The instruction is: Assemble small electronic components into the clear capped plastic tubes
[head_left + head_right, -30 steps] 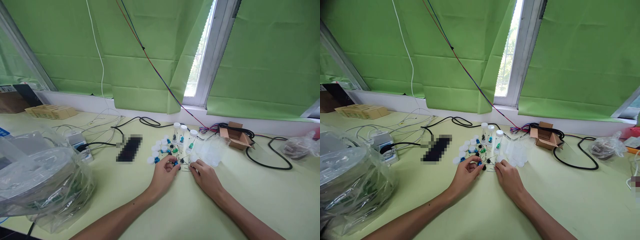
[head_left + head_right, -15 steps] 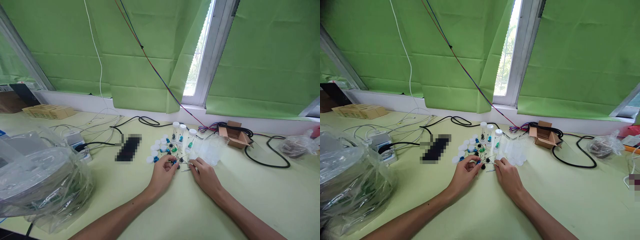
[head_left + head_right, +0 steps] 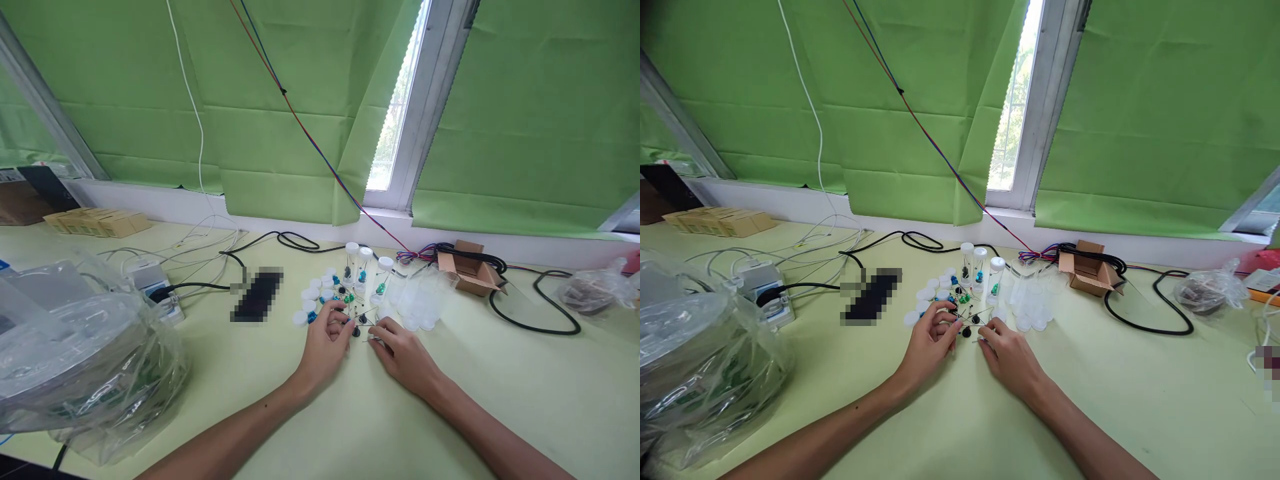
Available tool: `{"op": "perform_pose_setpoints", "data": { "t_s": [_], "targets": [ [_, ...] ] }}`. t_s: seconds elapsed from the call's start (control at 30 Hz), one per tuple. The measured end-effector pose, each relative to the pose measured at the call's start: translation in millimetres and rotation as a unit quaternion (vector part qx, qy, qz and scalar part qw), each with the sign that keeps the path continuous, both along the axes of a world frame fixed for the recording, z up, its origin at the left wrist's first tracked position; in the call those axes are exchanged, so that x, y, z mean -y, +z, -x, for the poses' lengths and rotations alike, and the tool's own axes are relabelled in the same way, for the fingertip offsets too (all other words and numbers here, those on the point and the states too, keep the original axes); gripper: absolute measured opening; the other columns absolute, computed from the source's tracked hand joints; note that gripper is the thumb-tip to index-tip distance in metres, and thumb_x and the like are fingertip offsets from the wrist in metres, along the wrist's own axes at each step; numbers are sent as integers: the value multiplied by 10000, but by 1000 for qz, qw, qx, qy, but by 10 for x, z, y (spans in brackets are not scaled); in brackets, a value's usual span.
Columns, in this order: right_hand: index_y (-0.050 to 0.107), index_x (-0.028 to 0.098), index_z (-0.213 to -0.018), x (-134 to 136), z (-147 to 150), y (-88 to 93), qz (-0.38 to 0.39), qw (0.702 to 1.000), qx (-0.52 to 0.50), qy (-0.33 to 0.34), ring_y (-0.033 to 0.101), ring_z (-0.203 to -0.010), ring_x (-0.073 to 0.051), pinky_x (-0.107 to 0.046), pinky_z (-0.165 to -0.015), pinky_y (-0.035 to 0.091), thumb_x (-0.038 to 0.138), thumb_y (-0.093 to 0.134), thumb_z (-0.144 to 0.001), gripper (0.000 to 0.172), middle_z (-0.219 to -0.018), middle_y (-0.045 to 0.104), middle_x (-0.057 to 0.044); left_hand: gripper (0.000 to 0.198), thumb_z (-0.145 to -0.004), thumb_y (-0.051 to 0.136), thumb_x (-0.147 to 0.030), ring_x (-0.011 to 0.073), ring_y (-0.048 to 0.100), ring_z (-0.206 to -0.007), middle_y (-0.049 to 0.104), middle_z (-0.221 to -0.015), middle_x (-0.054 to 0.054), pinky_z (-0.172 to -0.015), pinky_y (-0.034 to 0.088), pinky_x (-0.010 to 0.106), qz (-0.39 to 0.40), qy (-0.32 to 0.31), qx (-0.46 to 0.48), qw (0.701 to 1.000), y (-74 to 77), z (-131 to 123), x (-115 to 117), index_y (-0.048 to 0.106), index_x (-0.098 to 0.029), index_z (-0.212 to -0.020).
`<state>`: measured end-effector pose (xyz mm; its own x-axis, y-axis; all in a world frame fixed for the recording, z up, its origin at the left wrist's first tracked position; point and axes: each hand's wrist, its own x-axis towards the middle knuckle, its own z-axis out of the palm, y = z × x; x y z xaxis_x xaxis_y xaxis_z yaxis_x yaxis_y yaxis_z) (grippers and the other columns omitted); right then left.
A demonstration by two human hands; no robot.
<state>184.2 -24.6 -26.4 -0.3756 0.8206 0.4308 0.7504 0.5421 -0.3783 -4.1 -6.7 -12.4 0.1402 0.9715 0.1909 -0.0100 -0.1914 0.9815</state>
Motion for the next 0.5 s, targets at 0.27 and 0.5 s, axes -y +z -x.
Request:
{"op": "perform_pose_setpoints", "data": {
  "t_s": [0.27,0.5],
  "targets": [
    [648,228,-1006,-1,-4,11,-7,1000,9,14,623,-736,-162,-277,-652,485,223,401,-992,247,-957,623,-67,309,-848,607,-431,73,500,-506,599,-898,26,-466,402,213,8,-26,-12,1000,10,-5,29,643,-207,-1059],
    [641,224,-1017,4,2,10,4,1000,13,10,621,-745,-167,-280,-656,487,234,382,-1001,260,-963,613,-71,287,-868,587,-418,117,507,-503,573,-616,-13,-495,405,231,-5,-24,-49,999,15,-3,51,666,-192,-1027]
  ]
}}
